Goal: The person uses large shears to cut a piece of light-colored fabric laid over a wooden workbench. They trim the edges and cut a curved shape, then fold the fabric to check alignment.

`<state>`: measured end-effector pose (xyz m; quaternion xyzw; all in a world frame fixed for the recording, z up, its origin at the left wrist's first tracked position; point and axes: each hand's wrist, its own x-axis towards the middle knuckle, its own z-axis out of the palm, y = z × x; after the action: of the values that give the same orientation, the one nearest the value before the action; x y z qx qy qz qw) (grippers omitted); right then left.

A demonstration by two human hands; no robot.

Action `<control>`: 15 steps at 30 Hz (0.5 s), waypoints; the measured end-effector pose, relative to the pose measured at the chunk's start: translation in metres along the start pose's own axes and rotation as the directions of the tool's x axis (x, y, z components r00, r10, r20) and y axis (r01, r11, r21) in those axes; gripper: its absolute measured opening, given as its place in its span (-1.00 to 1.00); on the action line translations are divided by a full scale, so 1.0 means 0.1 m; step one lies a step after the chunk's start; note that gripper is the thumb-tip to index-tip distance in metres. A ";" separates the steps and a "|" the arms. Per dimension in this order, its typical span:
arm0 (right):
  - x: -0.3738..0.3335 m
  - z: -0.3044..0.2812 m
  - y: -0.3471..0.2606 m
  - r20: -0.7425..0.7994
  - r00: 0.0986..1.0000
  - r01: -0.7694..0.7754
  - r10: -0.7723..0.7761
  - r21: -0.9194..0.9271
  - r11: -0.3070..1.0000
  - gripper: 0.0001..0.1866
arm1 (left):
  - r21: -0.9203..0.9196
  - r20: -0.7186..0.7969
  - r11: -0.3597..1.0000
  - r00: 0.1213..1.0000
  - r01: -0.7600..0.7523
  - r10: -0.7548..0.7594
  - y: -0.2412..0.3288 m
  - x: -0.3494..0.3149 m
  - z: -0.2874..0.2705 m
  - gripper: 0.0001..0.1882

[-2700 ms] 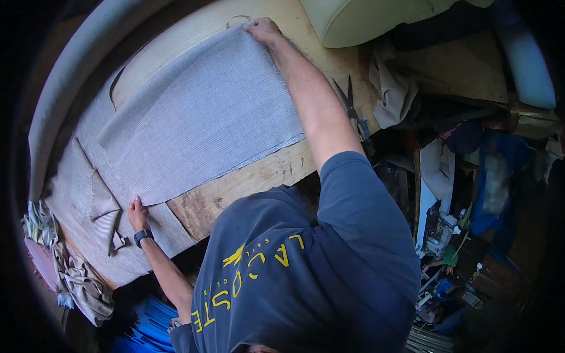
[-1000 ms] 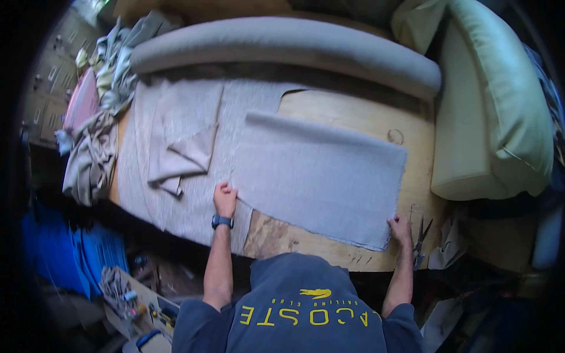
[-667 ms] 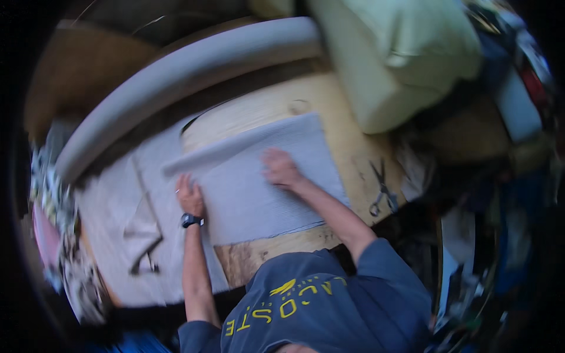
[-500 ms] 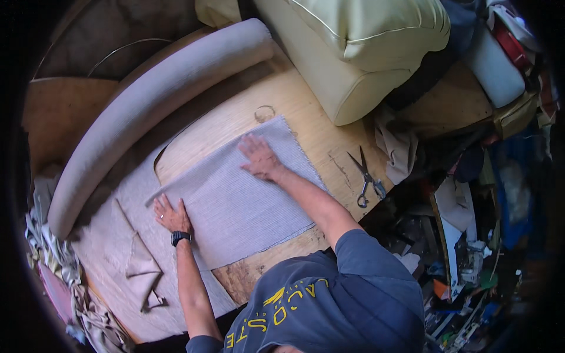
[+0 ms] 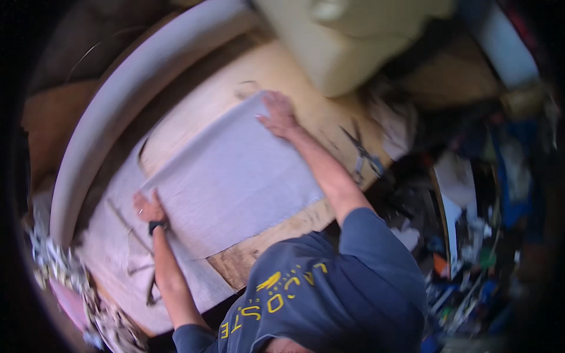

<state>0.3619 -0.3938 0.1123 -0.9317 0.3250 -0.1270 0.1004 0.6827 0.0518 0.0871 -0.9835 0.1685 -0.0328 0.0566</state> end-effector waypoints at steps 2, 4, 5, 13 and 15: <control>-0.35 -0.34 0.05 -0.089 0.995 -0.039 0.050 0.120 0.992 -0.42 | -0.154 0.117 0.987 0.993 0.053 -0.035 -0.14 -0.04 -0.01 -0.22; -0.68 -0.64 0.10 -0.181 0.978 -0.059 0.102 0.227 0.972 -0.51 | -0.337 -0.029 0.939 0.997 -0.074 0.068 -0.35 -0.02 0.08 -0.31; -0.98 -0.81 0.25 -0.209 0.968 -0.087 0.141 0.248 0.965 -0.55 | -0.441 -0.111 0.890 0.991 -0.118 0.076 -0.39 -0.10 0.09 -0.36; -2.93 -1.30 0.79 -0.064 0.819 -0.573 0.571 -0.025 0.819 -0.24 | -0.397 -0.029 0.889 0.965 0.227 -0.259 -0.44 0.12 0.00 -0.33; -3.05 -1.23 0.76 -0.016 0.868 -0.494 0.496 -0.130 0.860 -0.29 | -0.478 -0.105 0.846 0.941 0.237 -0.323 -0.33 0.18 -0.22 -0.30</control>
<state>0.0501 -0.2724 0.1560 -0.8226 0.5600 -0.0672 0.0716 0.7090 0.0749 0.1138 -0.9756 0.0302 -0.0892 -0.1983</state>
